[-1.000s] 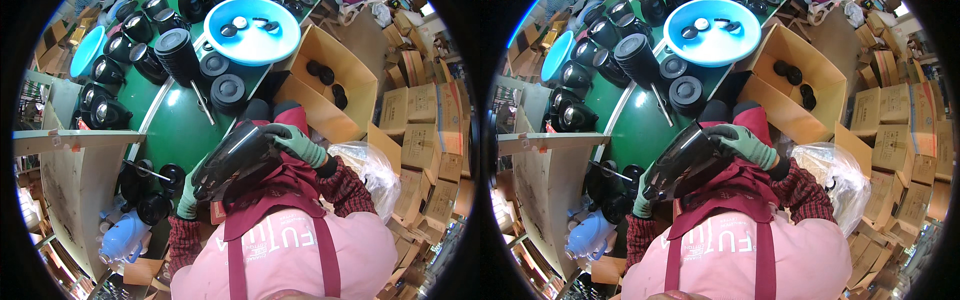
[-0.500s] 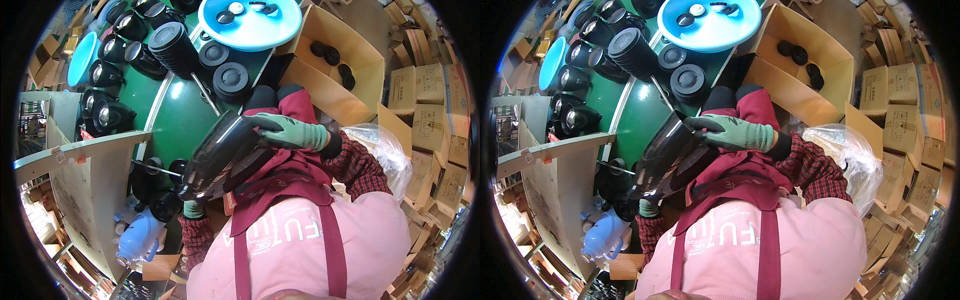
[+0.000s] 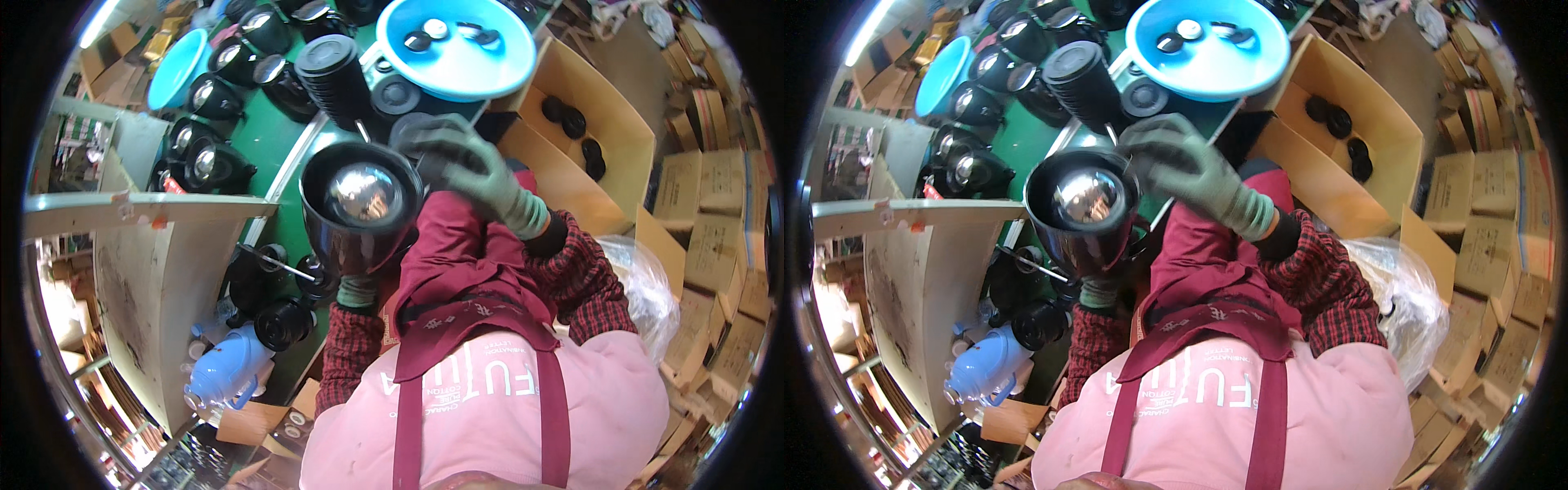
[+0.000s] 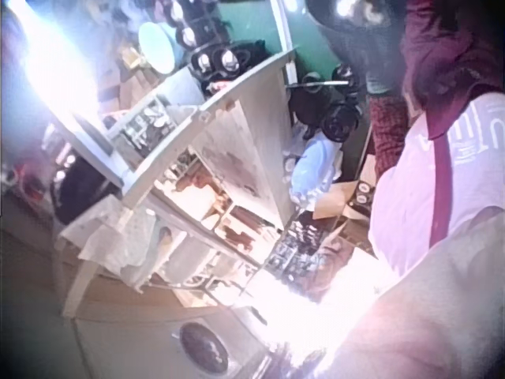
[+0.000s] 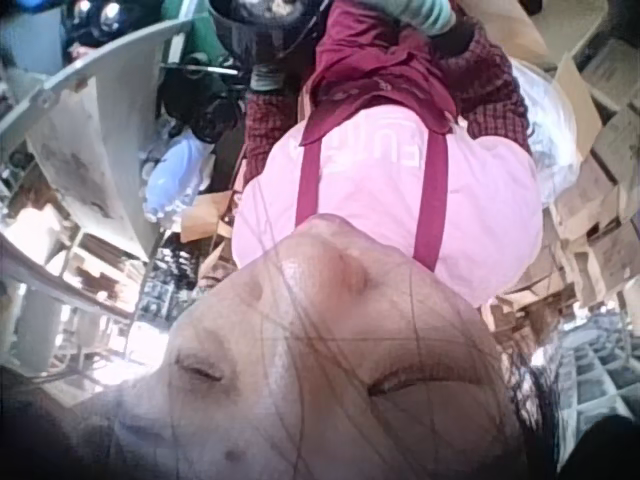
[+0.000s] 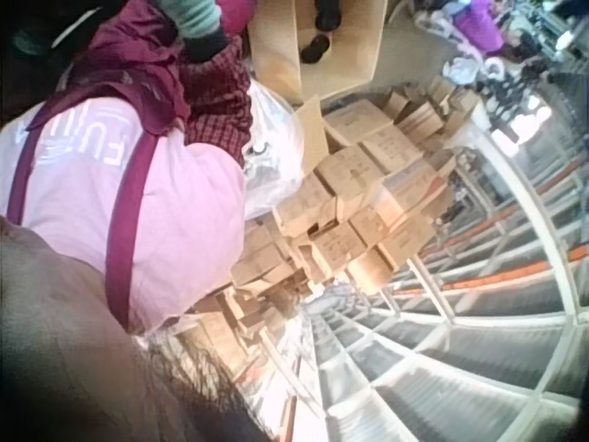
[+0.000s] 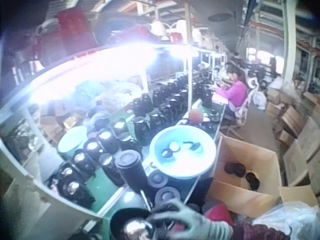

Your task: The person assembles black cylindrical kitchenware by inserting white circular inserts into the tops and securing black lids. They handle each unit one at a time, placing finished items into a cardboard box.

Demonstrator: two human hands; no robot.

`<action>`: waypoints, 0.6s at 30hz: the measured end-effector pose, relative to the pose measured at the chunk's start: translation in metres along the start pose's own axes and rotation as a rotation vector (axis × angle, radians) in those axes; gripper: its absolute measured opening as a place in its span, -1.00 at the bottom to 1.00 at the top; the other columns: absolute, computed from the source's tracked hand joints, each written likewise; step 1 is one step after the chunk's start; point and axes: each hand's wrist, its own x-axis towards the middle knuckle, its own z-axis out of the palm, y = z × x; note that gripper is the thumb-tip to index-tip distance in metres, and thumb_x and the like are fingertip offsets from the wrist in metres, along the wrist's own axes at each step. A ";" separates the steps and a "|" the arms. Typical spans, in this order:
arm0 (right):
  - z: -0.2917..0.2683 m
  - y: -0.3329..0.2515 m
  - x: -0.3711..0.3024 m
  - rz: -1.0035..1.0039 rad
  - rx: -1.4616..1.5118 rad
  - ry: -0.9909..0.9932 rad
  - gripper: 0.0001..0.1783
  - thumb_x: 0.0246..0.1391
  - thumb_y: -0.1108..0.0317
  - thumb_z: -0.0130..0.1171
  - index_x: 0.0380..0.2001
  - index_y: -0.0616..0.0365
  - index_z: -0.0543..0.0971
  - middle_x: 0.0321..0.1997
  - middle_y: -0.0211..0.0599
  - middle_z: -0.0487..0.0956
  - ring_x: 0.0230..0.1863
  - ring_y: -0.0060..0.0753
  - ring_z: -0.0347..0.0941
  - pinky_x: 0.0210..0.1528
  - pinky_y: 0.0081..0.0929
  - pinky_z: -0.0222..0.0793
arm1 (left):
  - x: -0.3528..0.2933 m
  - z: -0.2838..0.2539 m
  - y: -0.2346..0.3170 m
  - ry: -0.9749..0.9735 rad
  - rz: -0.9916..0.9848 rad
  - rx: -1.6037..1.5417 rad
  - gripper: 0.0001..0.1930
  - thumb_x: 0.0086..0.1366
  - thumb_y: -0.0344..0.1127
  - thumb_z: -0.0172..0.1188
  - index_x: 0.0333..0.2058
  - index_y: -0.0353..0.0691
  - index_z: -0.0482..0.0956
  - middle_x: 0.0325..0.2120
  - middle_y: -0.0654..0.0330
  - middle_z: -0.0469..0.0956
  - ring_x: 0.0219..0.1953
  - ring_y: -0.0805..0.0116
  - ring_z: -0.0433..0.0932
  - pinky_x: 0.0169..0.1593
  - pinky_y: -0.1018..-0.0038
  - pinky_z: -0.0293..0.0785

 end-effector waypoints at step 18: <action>0.041 0.185 0.055 0.683 -1.226 -0.359 0.19 -0.20 -0.37 0.39 0.49 -0.34 0.12 0.56 0.03 0.02 0.51 0.33 -0.04 0.34 0.43 0.06 | -0.034 -0.088 -0.004 0.128 0.195 0.337 -0.73 0.52 -0.20 -0.05 0.04 -0.18 0.47 -0.22 0.25 0.57 -0.16 0.32 0.53 0.23 0.18 0.37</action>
